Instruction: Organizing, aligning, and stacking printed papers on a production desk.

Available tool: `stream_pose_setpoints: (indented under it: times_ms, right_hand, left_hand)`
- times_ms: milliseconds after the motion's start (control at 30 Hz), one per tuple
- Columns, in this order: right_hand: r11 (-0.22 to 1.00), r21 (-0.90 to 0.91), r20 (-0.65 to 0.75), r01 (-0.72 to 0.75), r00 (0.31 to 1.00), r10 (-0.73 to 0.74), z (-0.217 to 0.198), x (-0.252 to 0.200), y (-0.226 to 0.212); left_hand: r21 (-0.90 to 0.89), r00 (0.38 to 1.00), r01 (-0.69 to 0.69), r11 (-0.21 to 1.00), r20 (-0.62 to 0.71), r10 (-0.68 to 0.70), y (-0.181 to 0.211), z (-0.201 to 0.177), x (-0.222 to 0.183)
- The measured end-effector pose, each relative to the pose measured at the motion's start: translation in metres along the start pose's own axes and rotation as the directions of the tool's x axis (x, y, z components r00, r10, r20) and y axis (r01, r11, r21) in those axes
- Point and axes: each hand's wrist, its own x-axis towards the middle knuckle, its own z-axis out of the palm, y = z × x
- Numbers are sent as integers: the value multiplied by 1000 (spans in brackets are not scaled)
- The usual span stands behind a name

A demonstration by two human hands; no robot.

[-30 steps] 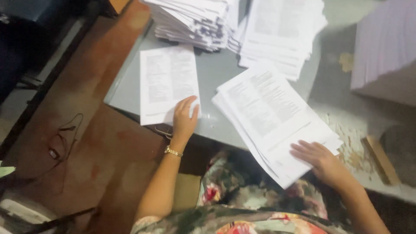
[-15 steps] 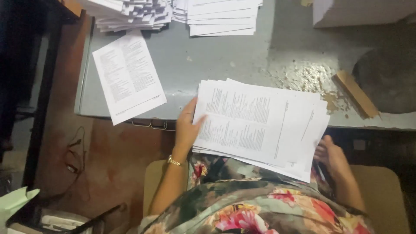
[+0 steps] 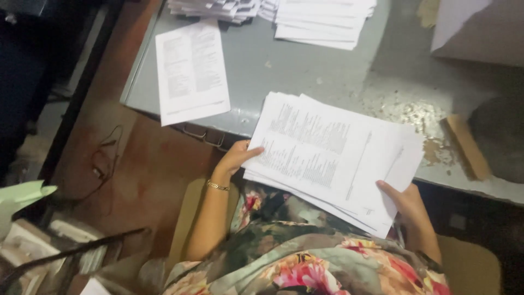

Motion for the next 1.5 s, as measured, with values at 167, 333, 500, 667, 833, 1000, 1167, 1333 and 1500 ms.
stream_pose_setpoints:
  times_ms: [167, 333, 500, 667, 833, 1000, 1167, 1333, 1500]
  right_hand:
    - [939, -230, 0, 257, 965, -264, -21, 16, 10]
    - [883, -131, -66, 451, 885, -462, -20, -2, -22]
    - [641, -70, -247, 764, 610, -753, -31, -7, -95]
    - [617, 9, -224, 787, 603, -766, -29, 3, -142]
    - [715, -46, -147, 698, 703, -696, -33, 55, -105]
    - [811, -34, -101, 585, 805, -585, -34, 55, -110]
    - [834, 94, -133, 543, 838, -530, -35, 64, -97]
    - [597, 270, 56, 756, 606, -793, -37, 74, -76]
    - [765, 111, -252, 634, 763, -595, -25, 61, -86]
  left_hand:
    - [42, 999, 8, 999, -32, -6, 28, 22, -10]
    - [252, 973, -96, 963, -182, 145, 67, 42, -19]
    - [255, 835, -428, 867, -255, 487, 123, 40, -23]
    - [186, 795, -460, 868, -350, 496, 130, 33, 4]
    - [240, 791, -467, 851, -316, 524, 109, 35, 26]
    - [253, 806, -440, 861, -312, 503, 109, 41, 33]
    - [179, 782, -527, 831, -280, 557, 117, 46, 23]
    - [48, 696, -712, 701, -84, 713, 105, 36, 35]
    - [338, 838, -488, 805, -75, 540, 52, 17, 100]
